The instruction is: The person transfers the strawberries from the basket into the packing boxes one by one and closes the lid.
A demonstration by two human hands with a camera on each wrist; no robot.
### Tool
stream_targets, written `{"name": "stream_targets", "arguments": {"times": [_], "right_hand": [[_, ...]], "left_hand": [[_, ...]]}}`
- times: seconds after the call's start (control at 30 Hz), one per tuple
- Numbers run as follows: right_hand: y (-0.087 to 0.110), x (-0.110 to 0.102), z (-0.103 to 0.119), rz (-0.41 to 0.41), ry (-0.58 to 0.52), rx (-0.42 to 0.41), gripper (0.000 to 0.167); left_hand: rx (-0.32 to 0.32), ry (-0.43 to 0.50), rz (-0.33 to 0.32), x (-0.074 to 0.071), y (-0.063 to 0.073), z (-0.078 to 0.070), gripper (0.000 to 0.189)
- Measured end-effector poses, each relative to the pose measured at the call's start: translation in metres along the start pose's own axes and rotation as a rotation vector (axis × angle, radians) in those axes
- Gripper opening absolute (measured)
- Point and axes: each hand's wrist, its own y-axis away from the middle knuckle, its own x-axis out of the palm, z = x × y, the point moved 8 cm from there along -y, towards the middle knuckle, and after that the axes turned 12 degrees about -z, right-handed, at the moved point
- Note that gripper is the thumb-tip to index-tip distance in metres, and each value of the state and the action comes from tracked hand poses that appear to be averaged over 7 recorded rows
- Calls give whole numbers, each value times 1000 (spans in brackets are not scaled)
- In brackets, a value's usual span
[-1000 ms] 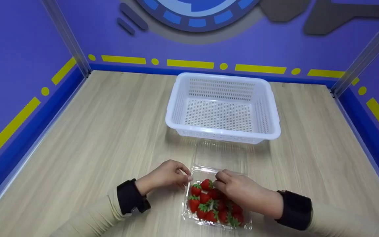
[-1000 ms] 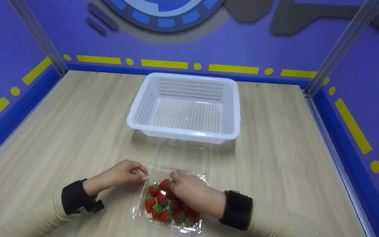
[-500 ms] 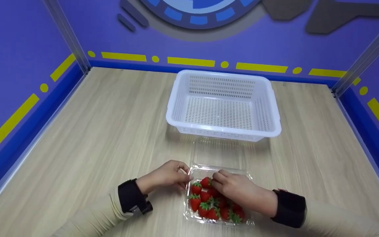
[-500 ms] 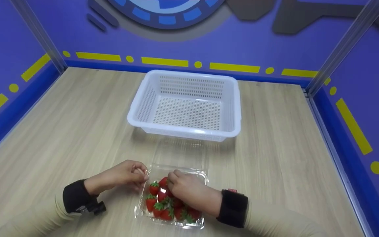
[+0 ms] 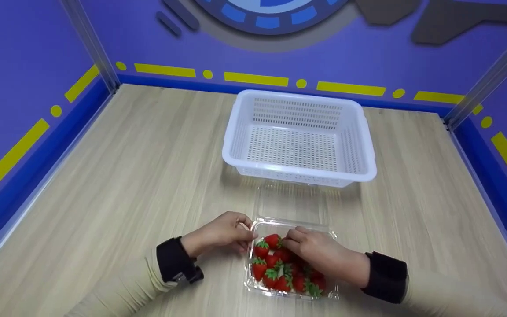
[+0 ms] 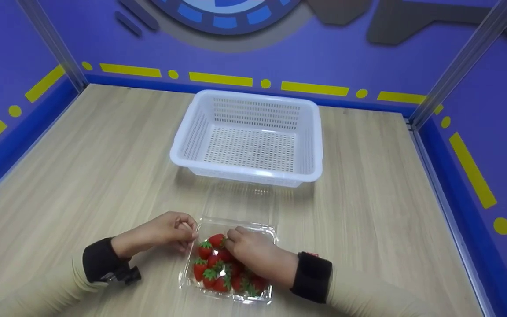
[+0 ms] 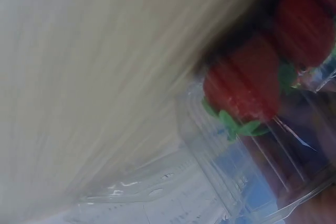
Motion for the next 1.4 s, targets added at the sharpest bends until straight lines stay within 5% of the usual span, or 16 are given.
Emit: {"name": "stream_targets", "arguments": {"times": [0.27, 0.43, 0.5, 0.6, 0.67, 0.77, 0.9, 0.97, 1.13, 1.4], "right_hand": [[-2, -1, 0, 32, 9, 37, 31], [2, -7, 5, 59, 42, 41, 34], [4, -16, 4, 26, 13, 57, 32], [9, -38, -7, -123, -90, 122, 30], [16, -52, -25, -245, -176, 230, 29], [36, -59, -64, -333, -349, 527, 39], [74, -38, -103, -255, -710, 986, 64], [88, -23, -106, -180, -914, 1107, 76], [101, 7, -93, 1, -1273, 1167, 89], [105, 24, -86, -5, -1398, 1196, 92]], "left_hand": [[26, -29, 2, -1, 0, -3, 11], [35, -129, -9, -7, -7, -4, 29], [18, -134, -25, -11, -13, -4, 43], [-26, 0, -29, -11, -24, -4, 53], [-64, 111, -7, -8, -29, -3, 56], [-119, 245, 33, -3, -33, 0, 58], [-159, 305, 84, 0, -31, 6, 63], [-162, 314, 109, 0, -28, 7, 66], [-151, 339, 131, 2, -24, 8, 71], [-120, 319, 103, 4, -23, 8, 70]]}}
